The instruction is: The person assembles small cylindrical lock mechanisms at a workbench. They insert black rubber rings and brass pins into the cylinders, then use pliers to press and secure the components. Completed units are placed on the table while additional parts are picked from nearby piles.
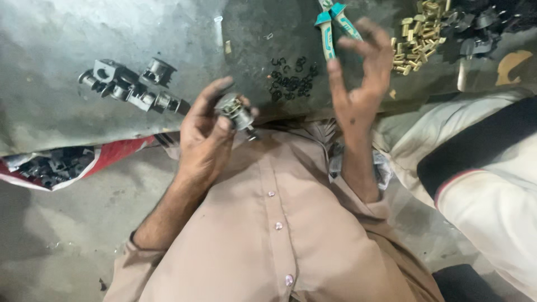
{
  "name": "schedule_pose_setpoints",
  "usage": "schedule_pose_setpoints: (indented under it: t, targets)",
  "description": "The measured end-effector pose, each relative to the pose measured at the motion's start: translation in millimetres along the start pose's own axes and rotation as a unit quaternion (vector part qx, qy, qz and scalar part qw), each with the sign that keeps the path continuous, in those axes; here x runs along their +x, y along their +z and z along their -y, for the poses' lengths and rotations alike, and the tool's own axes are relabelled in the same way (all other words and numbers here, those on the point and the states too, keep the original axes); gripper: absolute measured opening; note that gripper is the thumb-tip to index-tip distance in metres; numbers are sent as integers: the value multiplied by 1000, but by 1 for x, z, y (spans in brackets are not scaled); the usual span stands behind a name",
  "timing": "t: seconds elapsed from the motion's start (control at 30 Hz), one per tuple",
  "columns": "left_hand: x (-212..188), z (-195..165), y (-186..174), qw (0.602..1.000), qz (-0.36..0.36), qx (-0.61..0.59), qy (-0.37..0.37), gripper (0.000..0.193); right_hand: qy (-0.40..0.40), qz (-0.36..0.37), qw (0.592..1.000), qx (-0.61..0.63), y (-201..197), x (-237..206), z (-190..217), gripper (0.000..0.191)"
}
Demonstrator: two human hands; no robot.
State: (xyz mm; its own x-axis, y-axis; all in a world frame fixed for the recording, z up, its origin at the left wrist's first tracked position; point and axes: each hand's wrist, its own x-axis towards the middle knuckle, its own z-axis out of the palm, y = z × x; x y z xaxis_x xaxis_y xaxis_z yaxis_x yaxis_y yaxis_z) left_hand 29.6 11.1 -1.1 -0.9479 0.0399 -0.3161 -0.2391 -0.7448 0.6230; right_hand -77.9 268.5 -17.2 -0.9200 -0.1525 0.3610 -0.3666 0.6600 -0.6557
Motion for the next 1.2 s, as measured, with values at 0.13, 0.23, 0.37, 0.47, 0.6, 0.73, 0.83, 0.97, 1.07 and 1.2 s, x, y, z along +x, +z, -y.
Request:
schedule_pose_setpoints:
  t: [0.13, 0.23, 0.37, 0.47, 0.6, 0.73, 0.83, 0.97, 1.07, 1.2]
  targets:
    - [8, 3, 10, 998, 27, 24, 55, 60, 14, 169, 965, 202, -14, -17, 56, 41]
    - [9, -1, 12, 995, 48, 39, 72, 57, 39, 204, 939, 275, -12, -17, 87, 48]
    - [3, -7, 6, 993, 69, 78, 62, 53, 38, 229, 930, 285, 0, -14, 94, 46]
    - [3, -7, 0, 989, 95, 91, 66, 48, 103, 292, 874, 374, 3, -24, 84, 49]
    - [2, -7, -4, 982, 118, 124, 75, 45, 255, 372, 690, 567, 5, -36, 75, 56]
    - [3, -8, -2, 989, 82, 111, 57, 47, 75, 310, 876, 361, 14, -36, 80, 47]
    - [3, -4, 2, 985, 61, 140, 84, 46, -132, 158, 973, 107, 22, -29, 85, 39]
    - [2, 0, -2, 980, 105, 147, 83, 46, -27, 262, 930, 256, 10, -27, 82, 42]
    - [9, -1, -11, 981, 171, 74, 58, 37, 167, 386, 715, 559, 5, -31, 80, 42]
    - [13, 1, -15, 960, 242, 92, 109, 29, 309, 414, 302, 801, 24, -44, 85, 41]
